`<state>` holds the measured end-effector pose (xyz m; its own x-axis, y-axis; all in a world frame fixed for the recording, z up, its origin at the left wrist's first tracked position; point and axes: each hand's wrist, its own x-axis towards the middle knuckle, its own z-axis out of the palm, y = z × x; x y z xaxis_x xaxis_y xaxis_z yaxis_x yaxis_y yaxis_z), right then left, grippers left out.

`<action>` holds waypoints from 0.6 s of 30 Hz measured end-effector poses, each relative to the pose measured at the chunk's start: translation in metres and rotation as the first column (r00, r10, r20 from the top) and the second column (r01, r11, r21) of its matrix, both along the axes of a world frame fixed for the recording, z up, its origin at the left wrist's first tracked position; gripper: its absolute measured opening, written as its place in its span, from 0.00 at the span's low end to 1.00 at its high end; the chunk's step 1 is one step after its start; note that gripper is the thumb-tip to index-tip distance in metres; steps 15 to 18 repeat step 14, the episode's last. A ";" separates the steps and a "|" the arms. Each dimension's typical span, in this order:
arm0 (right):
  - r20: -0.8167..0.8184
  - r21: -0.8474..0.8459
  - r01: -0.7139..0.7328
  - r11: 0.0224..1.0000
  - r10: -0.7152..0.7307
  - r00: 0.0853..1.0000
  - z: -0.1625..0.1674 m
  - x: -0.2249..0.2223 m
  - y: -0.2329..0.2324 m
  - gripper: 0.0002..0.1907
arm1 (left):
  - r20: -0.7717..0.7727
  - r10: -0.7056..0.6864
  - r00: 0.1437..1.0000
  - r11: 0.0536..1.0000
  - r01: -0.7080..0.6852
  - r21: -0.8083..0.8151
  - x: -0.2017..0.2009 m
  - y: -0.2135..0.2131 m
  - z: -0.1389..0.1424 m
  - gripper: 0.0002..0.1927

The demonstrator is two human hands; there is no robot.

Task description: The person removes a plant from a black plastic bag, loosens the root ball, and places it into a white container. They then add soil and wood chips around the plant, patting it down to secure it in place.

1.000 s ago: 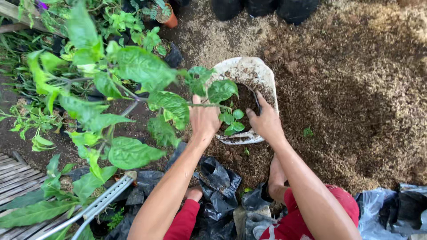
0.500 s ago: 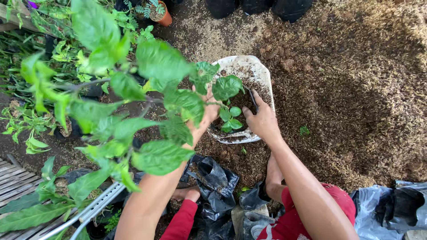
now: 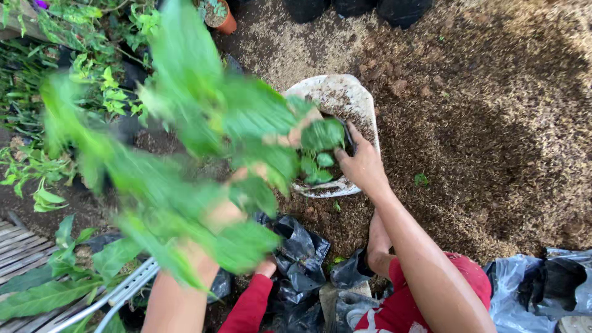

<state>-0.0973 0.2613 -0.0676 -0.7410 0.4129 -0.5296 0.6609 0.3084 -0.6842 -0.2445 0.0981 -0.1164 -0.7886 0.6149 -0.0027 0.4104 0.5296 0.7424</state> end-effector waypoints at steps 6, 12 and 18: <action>0.048 -0.004 0.018 1.000 -0.017 0.999 -0.017 0.003 -0.002 0.41 | 0.237 0.084 0.968 0.995 -0.095 0.039 0.003 -0.023 0.023 0.27; -0.051 0.082 0.009 0.997 -0.004 0.999 -0.017 0.008 -0.005 0.39 | -0.216 -0.284 0.934 0.829 0.127 -0.544 0.038 -0.039 0.052 0.07; -0.024 0.102 -0.014 0.995 0.016 1.000 -0.012 0.008 -0.004 0.40 | -0.095 -0.314 0.945 0.658 0.145 -0.739 0.047 -0.027 0.059 0.09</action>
